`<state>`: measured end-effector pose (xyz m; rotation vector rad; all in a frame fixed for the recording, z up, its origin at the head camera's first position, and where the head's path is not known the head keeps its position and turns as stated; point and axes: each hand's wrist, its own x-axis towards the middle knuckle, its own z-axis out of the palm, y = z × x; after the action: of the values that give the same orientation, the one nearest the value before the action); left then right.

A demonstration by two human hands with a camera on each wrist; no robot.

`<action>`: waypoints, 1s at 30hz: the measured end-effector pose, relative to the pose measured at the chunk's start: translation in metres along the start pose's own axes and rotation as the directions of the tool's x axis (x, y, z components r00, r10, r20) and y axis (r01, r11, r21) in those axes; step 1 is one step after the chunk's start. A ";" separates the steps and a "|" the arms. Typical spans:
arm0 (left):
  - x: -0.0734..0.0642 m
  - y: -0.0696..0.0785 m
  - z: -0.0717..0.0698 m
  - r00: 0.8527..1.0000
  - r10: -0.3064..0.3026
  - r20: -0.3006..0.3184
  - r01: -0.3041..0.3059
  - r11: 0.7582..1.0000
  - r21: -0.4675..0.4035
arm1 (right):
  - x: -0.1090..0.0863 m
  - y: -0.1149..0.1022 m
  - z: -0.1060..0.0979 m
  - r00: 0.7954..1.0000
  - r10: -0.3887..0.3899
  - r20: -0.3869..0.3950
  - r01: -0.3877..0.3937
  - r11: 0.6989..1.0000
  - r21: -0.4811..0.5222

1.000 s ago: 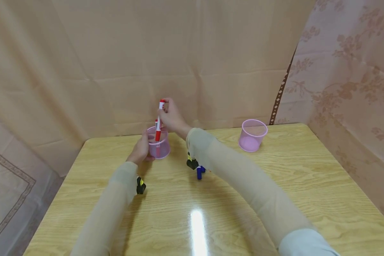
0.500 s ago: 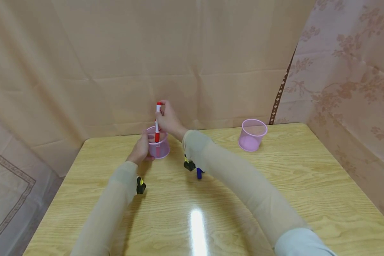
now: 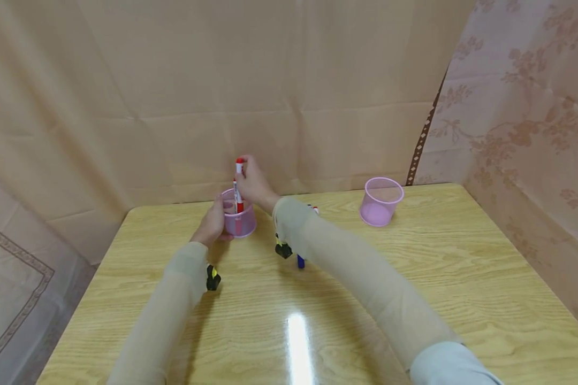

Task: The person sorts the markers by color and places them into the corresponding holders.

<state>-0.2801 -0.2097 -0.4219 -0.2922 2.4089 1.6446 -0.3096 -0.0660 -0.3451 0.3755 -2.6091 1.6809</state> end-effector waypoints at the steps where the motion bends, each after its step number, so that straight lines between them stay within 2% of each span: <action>1: 0.000 0.000 0.000 1.000 0.001 -0.001 -0.001 1.000 0.001 | 0.000 0.001 0.000 1.000 0.004 0.003 -0.004 1.000 -0.005; 8: -0.001 0.002 -0.001 1.000 0.005 0.017 -0.005 1.000 0.011 | -0.002 0.002 0.003 0.999 0.023 0.035 -0.024 1.000 0.011; 17: 0.002 0.001 -0.002 1.000 -0.014 0.021 0.014 1.000 0.002 | -0.003 0.004 0.008 0.995 -0.005 0.103 -0.001 0.998 0.056; 26: 0.000 0.002 -0.002 1.000 -0.012 0.026 0.012 1.000 0.012 | -0.005 0.004 0.010 0.990 0.039 0.137 -0.039 0.999 -0.005; 30: -0.002 0.002 -0.002 1.000 -0.009 0.028 0.009 1.000 0.011 | -0.005 0.002 0.010 0.985 0.054 0.162 -0.044 0.997 -0.062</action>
<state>-0.2787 -0.2105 -0.4184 -0.2766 2.3919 1.6207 -0.3039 -0.0729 -0.3520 0.4711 -2.7985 1.6511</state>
